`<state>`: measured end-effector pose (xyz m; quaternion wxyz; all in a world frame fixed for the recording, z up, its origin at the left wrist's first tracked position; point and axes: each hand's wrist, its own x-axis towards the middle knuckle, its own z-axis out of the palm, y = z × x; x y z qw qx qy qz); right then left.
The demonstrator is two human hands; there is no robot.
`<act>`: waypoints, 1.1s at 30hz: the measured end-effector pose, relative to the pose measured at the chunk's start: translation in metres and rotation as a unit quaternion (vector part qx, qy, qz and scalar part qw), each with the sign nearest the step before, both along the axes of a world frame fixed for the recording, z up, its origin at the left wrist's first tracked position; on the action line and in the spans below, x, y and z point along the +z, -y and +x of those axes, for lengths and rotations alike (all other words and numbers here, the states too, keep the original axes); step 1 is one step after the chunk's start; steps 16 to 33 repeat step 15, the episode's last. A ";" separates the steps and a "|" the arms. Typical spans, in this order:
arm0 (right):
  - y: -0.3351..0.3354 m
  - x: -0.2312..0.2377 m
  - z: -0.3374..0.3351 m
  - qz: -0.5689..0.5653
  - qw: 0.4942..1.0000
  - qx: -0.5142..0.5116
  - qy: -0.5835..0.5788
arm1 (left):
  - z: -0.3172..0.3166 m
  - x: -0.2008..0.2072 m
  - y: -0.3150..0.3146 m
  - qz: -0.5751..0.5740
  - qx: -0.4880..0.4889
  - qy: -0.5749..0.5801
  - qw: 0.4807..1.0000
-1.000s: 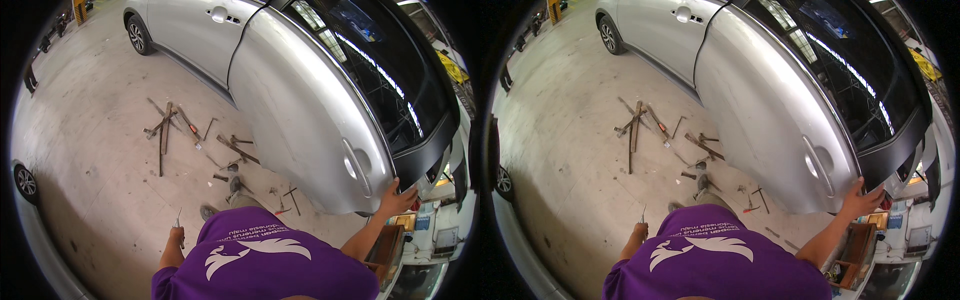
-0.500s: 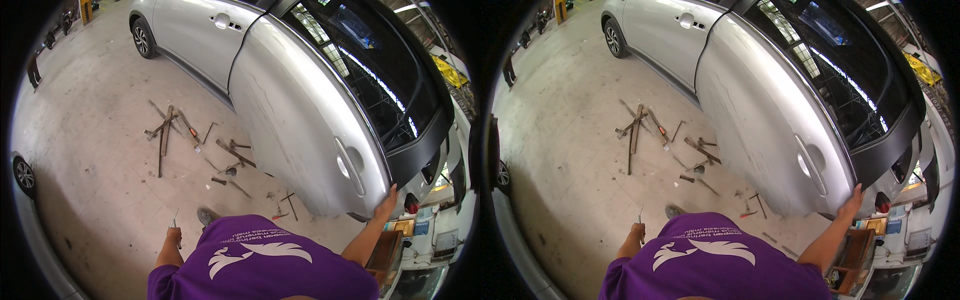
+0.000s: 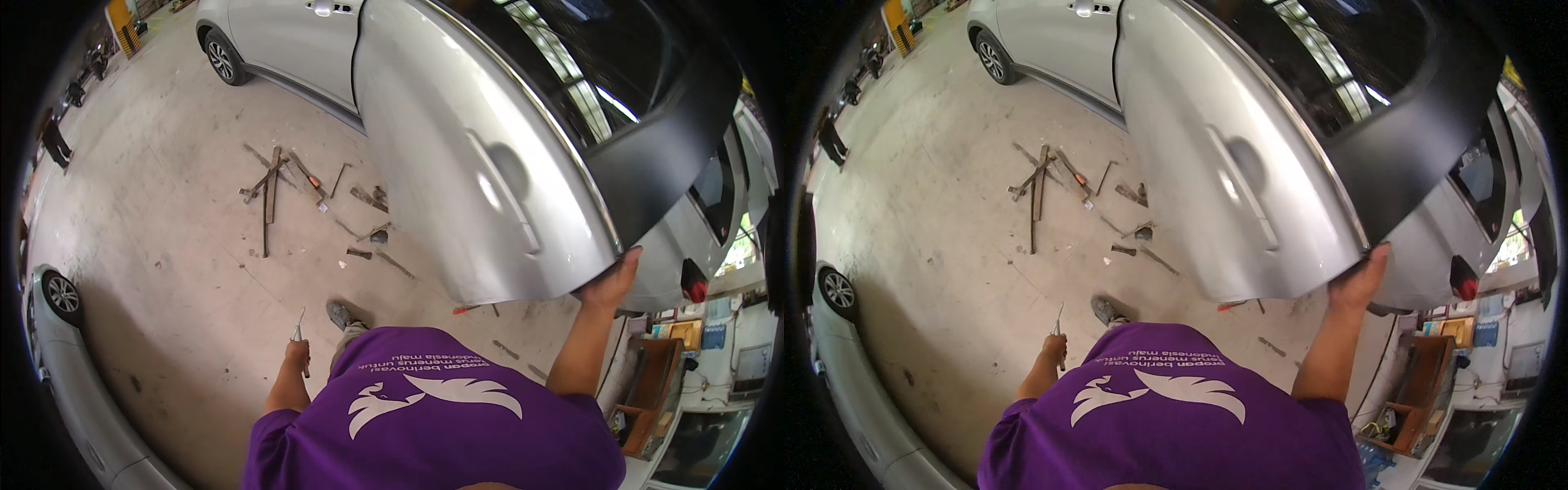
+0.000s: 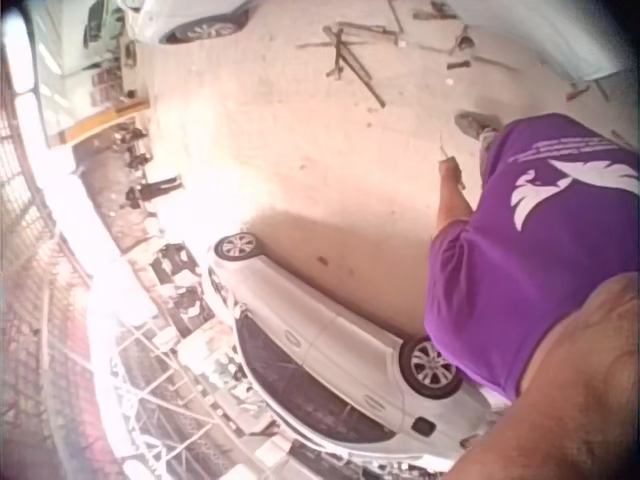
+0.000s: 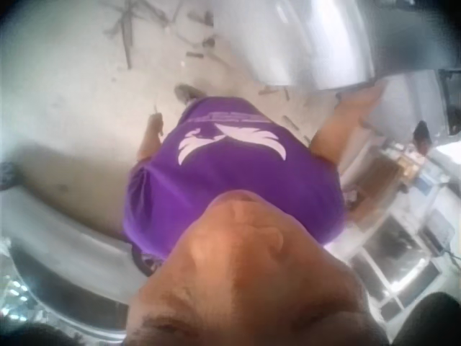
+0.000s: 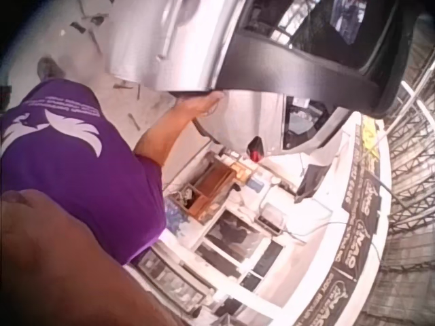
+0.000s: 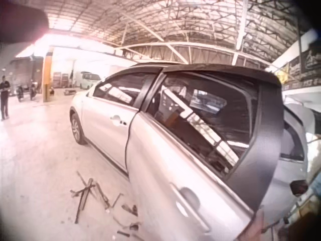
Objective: The person uses specialized metal bars and a hammer to push out dents from the inside and outside of a car door, then uses a T-handle tool to smooth the metal surface.
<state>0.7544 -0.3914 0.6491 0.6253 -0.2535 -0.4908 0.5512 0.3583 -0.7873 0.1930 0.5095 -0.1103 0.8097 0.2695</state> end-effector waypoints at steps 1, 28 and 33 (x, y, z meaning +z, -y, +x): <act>0.010 -0.009 -0.002 0.029 0.996 0.080 -0.021 | 0.014 0.005 -0.001 0.001 -0.003 -0.003 1.000; 0.119 -0.008 -0.231 0.461 0.768 0.400 0.194 | 0.094 -0.094 0.180 0.117 -0.534 -0.271 0.792; 0.119 -0.008 -0.231 0.461 0.768 0.400 0.194 | 0.094 -0.094 0.180 0.117 -0.534 -0.271 0.792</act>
